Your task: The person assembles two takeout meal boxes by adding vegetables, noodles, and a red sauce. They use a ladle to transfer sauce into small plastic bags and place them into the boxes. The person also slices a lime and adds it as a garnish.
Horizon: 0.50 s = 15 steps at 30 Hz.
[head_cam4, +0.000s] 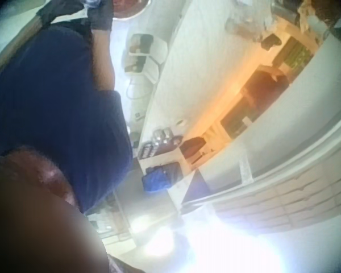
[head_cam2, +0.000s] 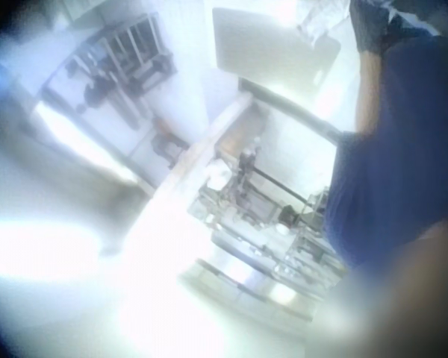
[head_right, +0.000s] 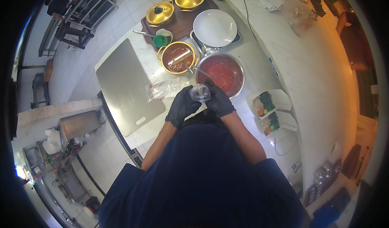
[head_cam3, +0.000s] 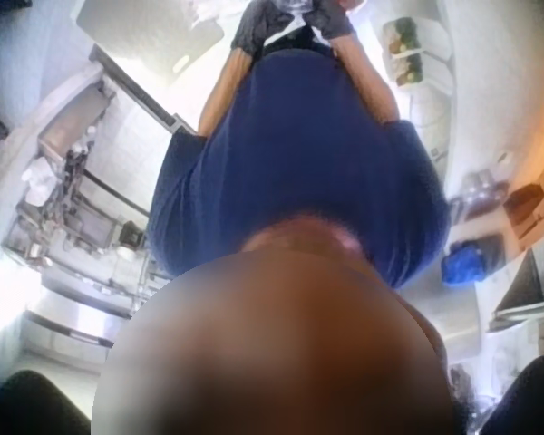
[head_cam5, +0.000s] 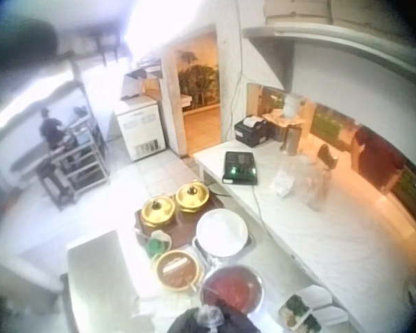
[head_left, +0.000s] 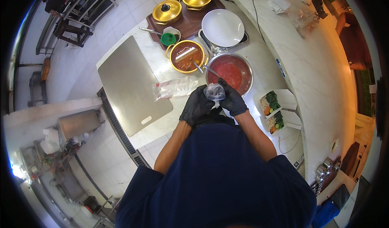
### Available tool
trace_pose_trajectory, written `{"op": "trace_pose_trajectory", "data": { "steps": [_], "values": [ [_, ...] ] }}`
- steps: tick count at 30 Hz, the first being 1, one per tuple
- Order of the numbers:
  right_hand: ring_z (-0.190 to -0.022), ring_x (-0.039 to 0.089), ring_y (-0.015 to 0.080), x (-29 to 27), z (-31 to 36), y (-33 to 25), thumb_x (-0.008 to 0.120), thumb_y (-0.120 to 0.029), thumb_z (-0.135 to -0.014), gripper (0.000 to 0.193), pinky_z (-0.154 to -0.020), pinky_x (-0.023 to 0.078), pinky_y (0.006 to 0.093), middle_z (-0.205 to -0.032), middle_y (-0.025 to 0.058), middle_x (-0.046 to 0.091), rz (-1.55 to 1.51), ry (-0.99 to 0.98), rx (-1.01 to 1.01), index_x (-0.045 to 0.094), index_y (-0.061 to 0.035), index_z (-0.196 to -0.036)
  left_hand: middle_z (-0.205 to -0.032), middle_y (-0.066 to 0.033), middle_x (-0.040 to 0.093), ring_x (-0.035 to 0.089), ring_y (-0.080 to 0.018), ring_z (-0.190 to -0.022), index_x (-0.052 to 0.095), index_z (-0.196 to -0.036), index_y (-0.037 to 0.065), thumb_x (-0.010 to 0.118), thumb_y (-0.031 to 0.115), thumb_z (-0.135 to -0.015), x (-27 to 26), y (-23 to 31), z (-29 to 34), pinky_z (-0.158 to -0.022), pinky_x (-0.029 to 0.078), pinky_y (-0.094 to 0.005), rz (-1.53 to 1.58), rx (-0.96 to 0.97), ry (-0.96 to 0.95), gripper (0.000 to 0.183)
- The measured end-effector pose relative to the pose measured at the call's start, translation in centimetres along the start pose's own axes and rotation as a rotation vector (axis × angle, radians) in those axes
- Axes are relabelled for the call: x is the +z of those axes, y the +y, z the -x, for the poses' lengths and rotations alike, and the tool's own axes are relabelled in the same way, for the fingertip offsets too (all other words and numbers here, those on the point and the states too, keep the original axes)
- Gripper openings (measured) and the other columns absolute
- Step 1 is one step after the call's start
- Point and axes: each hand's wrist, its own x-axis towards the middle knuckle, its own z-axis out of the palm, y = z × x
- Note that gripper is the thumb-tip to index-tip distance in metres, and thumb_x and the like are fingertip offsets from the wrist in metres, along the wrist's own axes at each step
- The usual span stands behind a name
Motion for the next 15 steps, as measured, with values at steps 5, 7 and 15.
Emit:
{"op": "trace_pose_trajectory", "data": {
  "steps": [5,7,15],
  "values": [
    [-0.103,0.069,0.0261,0.2,0.5,-0.2,0.061,-0.003,-0.097,0.028,-0.091,0.058,0.0420,-0.118,0.0135,0.068,0.029,-0.263,-0.020,0.065,-0.0112,-0.123,-0.111,-0.0131,0.066,0.067,-0.0180,-0.092,0.052,-0.126,0.001,0.063,0.013,-0.093,0.2,-0.5,-1.3,-0.072,0.055,-0.0295,1.276,-0.295,-0.049,0.036],
    [-0.105,0.068,0.0264,0.1,0.6,-0.6,0.061,-0.002,-0.096,0.030,-0.093,0.057,0.0411,-0.119,0.0130,0.068,0.013,-0.305,-0.060,0.065,-0.0123,-0.123,-0.113,-0.0130,0.065,0.065,-0.0168,-0.098,0.051,-0.129,0.002,0.063,0.014,-0.093,-0.1,-1.1,-1.3,-0.075,0.055,-0.0297,0.881,-0.167,-0.065,0.040],
    [-0.106,0.066,0.0218,-0.9,1.1,-1.4,0.060,0.001,-0.096,0.025,-0.095,0.054,0.0380,-0.115,0.0082,0.066,0.220,-0.216,-0.111,0.062,-0.0118,-0.118,-0.084,-0.0111,0.064,0.066,-0.0206,-0.077,0.065,-0.097,0.001,0.072,0.017,-0.089,0.3,-2.4,-2.1,-0.070,0.052,-0.0345,-0.093,0.188,0.405,0.018]
  ]
}}
